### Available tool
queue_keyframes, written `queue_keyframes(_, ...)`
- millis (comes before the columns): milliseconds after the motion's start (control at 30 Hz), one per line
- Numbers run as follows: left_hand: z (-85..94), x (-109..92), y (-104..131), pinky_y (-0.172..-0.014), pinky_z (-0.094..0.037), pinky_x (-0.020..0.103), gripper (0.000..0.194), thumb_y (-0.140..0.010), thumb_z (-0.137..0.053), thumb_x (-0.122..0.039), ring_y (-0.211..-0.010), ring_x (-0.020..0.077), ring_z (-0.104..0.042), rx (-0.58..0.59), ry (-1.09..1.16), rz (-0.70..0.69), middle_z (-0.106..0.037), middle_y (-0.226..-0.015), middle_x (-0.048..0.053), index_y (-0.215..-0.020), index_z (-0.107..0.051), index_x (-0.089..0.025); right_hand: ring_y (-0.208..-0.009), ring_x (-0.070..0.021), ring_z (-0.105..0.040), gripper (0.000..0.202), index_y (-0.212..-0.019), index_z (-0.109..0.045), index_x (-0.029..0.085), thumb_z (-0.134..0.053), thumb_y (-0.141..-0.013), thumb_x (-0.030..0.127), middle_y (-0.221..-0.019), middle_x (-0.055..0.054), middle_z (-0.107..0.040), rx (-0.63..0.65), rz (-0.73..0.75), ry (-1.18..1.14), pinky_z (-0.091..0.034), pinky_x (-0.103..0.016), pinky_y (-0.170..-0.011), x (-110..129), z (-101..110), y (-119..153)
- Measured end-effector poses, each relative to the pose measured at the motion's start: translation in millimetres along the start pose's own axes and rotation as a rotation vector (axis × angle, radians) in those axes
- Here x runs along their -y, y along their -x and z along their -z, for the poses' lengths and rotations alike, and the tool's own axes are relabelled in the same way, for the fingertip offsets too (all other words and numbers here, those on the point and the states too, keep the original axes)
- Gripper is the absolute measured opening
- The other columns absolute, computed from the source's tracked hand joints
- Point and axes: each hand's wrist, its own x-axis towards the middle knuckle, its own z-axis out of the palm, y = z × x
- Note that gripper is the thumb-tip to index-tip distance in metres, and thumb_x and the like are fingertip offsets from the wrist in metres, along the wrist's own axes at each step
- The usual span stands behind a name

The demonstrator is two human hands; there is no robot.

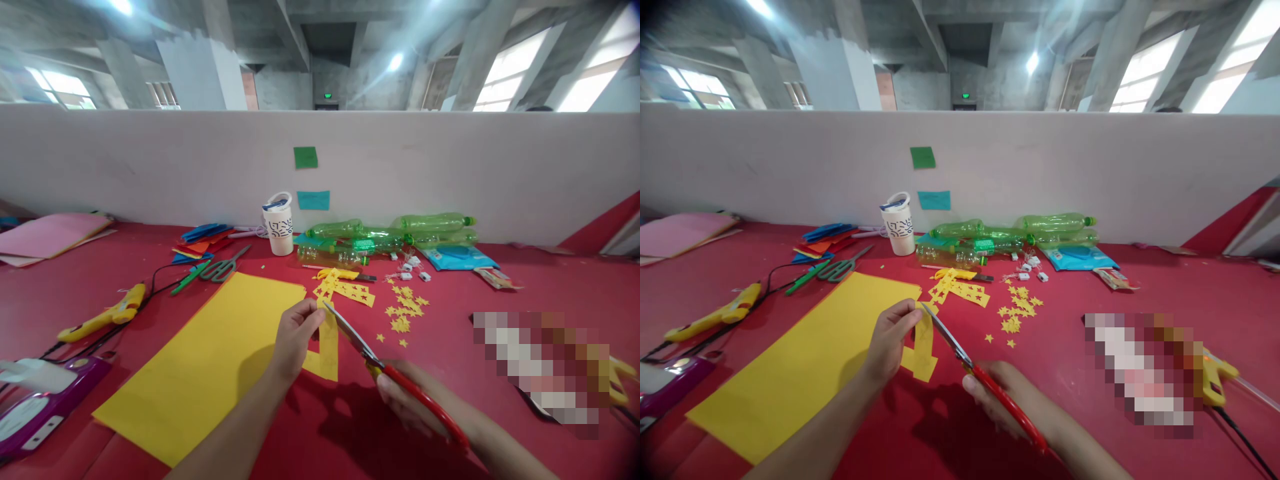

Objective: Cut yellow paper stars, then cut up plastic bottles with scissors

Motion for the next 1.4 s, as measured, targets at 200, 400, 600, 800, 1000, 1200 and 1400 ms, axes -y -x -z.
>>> queue_keyframes(200, 0.4, -1.9, -0.4, -0.05, -0.03, 0.02, 0.025, -0.077, -0.054, -0.025, -0.051, 0.0081, -0.034, -0.012, -0.06, 0.001, -0.034, -0.052, -0.006, -0.056, -0.042, -0.017, -0.039, -0.0048, -0.032, 0.05, -0.073, -0.04, 0.02, -0.042, -0.078, 0.07, -0.052, 0.009, -0.036, -0.02, -0.059, 0.047, -0.029, -0.017, -0.038, 4.1, -0.9, -0.1)
queue_keyframes(400, 2.7, 3.8, -1.5, -0.047, -0.026, 0.02, 0.027, -0.079, -0.053, -0.025, -0.049, 0.0074, -0.027, -0.001, -0.041, 0.003, -0.028, -0.052, -0.006, -0.057, -0.038, -0.018, -0.04, -0.0053, -0.032, 0.051, -0.073, -0.04, 0.021, -0.042, -0.076, 0.071, -0.053, 0.008, -0.037, -0.012, -0.076, 0.036, -0.029, -0.017, -0.037, 3.5, -0.8, 0.5)
queue_keyframes(600, 3.0, 4.4, -1.8, -0.047, -0.025, 0.02, 0.028, -0.078, -0.054, -0.024, -0.049, 0.0071, -0.027, -0.008, -0.034, 0.007, -0.028, -0.052, -0.007, -0.056, -0.038, -0.018, -0.041, -0.0056, -0.032, 0.052, -0.076, -0.043, 0.02, -0.043, -0.075, 0.072, -0.054, 0.007, -0.037, -0.036, -0.101, 0.026, -0.029, -0.018, -0.038, 2.3, -1.1, 2.2)
queue_keyframes(800, 2.3, 4.1, -1.1, -0.049, -0.032, 0.02, 0.027, -0.08, -0.054, -0.024, -0.048, 0.0071, -0.038, 0.012, -0.024, -0.004, -0.039, -0.05, -0.006, -0.056, -0.043, -0.017, -0.038, -0.0045, -0.032, 0.05, -0.07, -0.04, 0.02, -0.042, -0.077, 0.07, -0.05, 0.009, -0.036, -0.024, -0.033, 0.004, -0.029, -0.017, -0.037, -1.7, -3.9, -1.9)
queue_keyframes(1000, -0.8, 6.7, 1.2, -0.051, -0.038, 0.023, 0.022, -0.083, -0.051, -0.025, -0.048, 0.0097, -0.048, 0.071, -0.011, -0.015, -0.054, -0.051, -0.002, -0.063, -0.055, -0.015, -0.033, -0.0031, -0.033, 0.048, -0.07, -0.042, 0.019, -0.042, -0.08, 0.067, -0.047, 0.01, -0.038, -0.049, -0.019, -0.103, -0.033, -0.016, -0.037, -17.8, -11.7, -6.2)
queue_keyframes(1200, -1.2, 8.3, 2.1, -0.051, -0.038, 0.022, 0.022, -0.084, -0.051, -0.024, -0.048, 0.0088, -0.048, 0.078, 0.0, -0.017, -0.053, -0.051, -0.002, -0.064, -0.056, -0.015, -0.034, -0.003, -0.033, 0.047, -0.071, -0.043, 0.019, -0.043, -0.081, 0.066, -0.047, 0.009, -0.038, -0.032, -0.049, -0.133, -0.03, -0.015, -0.035, -19.8, -13.3, -4.8)
queue_keyframes(1400, -0.6, 9.1, 0.8, -0.05, -0.037, 0.023, 0.022, -0.083, -0.051, -0.024, -0.047, 0.0088, -0.047, 0.079, 0.026, 0.001, -0.053, -0.05, -0.003, -0.064, -0.056, -0.015, -0.031, -0.0032, -0.032, 0.053, -0.066, -0.04, 0.02, -0.039, -0.077, 0.072, -0.042, 0.01, -0.035, -0.07, -0.041, -0.077, -0.034, -0.017, -0.035, -11.4, -14.1, -3.4)
